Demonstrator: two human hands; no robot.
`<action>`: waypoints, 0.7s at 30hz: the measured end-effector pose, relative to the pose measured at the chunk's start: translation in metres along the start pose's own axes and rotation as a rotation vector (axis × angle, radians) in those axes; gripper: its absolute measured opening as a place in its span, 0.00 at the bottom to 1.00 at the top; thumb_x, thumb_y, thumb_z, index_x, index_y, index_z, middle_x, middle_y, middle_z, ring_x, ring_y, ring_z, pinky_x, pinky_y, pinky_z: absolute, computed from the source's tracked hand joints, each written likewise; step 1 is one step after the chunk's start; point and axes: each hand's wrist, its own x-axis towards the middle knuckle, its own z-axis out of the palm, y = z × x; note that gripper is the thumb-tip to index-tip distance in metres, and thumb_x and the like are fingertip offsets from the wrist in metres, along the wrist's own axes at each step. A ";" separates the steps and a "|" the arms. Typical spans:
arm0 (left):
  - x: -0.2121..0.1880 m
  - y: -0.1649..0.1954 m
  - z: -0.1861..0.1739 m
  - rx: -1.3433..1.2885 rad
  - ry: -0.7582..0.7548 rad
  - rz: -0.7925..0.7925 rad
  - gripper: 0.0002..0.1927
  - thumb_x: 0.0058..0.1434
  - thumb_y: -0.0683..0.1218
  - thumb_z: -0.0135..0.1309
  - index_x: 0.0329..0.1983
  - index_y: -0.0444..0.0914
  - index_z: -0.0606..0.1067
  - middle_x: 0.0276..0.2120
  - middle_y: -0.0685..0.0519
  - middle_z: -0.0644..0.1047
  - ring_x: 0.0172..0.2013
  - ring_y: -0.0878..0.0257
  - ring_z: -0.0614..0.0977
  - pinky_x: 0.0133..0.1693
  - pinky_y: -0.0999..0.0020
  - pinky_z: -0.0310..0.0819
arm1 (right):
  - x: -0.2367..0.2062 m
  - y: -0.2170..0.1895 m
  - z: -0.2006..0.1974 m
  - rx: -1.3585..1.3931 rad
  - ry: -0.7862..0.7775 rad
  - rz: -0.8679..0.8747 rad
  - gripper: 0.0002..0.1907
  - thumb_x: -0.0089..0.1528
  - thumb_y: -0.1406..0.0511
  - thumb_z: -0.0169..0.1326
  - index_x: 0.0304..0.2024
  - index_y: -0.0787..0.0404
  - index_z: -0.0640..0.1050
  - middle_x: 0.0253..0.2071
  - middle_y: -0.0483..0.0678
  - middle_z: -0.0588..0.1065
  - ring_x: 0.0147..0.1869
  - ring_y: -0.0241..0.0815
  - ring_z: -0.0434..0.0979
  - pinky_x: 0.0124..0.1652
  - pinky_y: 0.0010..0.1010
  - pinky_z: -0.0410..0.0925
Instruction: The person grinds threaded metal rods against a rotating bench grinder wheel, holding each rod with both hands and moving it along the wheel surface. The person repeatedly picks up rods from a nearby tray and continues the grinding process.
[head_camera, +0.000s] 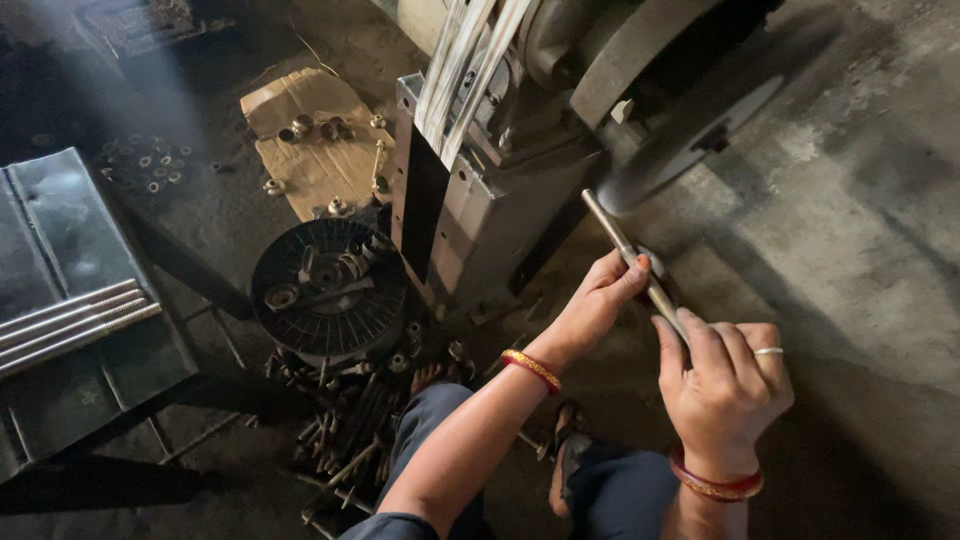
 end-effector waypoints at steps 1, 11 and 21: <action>0.000 0.001 0.000 -0.002 -0.002 0.010 0.15 0.76 0.55 0.48 0.45 0.38 0.71 0.36 0.60 0.73 0.39 0.71 0.72 0.44 0.72 0.69 | 0.000 0.001 0.001 -0.007 0.000 -0.007 0.10 0.66 0.61 0.70 0.42 0.58 0.83 0.35 0.42 0.76 0.39 0.43 0.75 0.41 0.31 0.68; -0.002 0.017 0.004 -0.021 -0.011 -0.019 0.13 0.74 0.53 0.51 0.45 0.38 0.71 0.36 0.60 0.74 0.38 0.71 0.73 0.43 0.71 0.70 | 0.000 0.004 0.007 -0.019 -0.017 -0.007 0.10 0.67 0.60 0.69 0.40 0.60 0.83 0.34 0.44 0.78 0.40 0.43 0.78 0.39 0.29 0.69; -0.001 0.009 0.005 -0.002 -0.076 -0.005 0.14 0.74 0.53 0.53 0.46 0.37 0.73 0.37 0.62 0.71 0.40 0.72 0.69 0.44 0.74 0.65 | -0.002 0.001 -0.004 -0.014 0.012 0.002 0.09 0.62 0.66 0.72 0.41 0.55 0.83 0.34 0.41 0.76 0.41 0.44 0.74 0.43 0.32 0.68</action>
